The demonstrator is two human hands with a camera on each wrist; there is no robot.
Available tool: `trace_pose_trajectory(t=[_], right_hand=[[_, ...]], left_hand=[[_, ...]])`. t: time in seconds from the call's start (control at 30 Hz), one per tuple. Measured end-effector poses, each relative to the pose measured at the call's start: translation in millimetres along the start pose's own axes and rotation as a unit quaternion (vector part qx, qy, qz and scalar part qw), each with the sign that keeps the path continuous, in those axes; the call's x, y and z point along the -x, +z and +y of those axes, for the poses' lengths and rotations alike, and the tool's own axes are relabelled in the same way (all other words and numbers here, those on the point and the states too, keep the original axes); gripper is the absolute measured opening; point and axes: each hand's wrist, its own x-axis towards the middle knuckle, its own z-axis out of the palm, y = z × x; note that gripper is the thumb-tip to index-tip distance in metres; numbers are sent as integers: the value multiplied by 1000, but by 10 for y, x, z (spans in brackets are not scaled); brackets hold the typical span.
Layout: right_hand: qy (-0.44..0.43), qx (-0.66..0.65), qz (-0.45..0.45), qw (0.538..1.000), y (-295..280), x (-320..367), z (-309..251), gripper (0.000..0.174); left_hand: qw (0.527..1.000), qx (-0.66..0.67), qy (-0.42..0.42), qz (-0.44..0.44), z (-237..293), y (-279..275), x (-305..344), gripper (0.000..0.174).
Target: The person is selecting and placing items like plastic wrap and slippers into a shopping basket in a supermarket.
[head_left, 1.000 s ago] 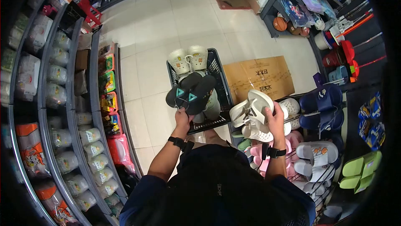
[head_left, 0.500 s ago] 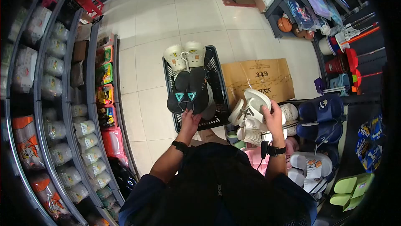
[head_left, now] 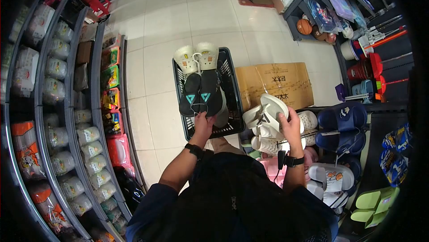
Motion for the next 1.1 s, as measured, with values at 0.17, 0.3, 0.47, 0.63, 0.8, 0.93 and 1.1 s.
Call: trace_pose_trajectory(t=[0.17, 0.3, 0.47, 0.63, 0.8, 0.93, 1.1], right_hand=[[6, 22, -7, 1000, 29, 21, -54, 30], [22, 24, -4, 999, 49, 47, -30, 31], [-29, 6, 11, 1000, 91, 89, -53, 31], [-24, -41, -23, 999, 195, 73, -168, 30], [-9, -102, -104, 989, 487, -12, -355, 30], [-5, -171, -179, 969, 762, -140, -633, 28], [21, -171, -189, 967, 1119, -400, -824, 26]], left_hand=[[1000, -5, 0, -19, -48, -37, -311, 26], [995, -32, -36, -83, 5, -172, -301, 31], [980, -105, -122, -120, 253, -149, -18, 42], [920, -301, -113, -224, 332, -179, 132, 60], [808, -509, 63, -290, 408, 150, 516, 86], [800, -502, 153, -292, 544, 194, 619, 70], [809, -494, 273, -166, 1061, 160, 619, 29]])
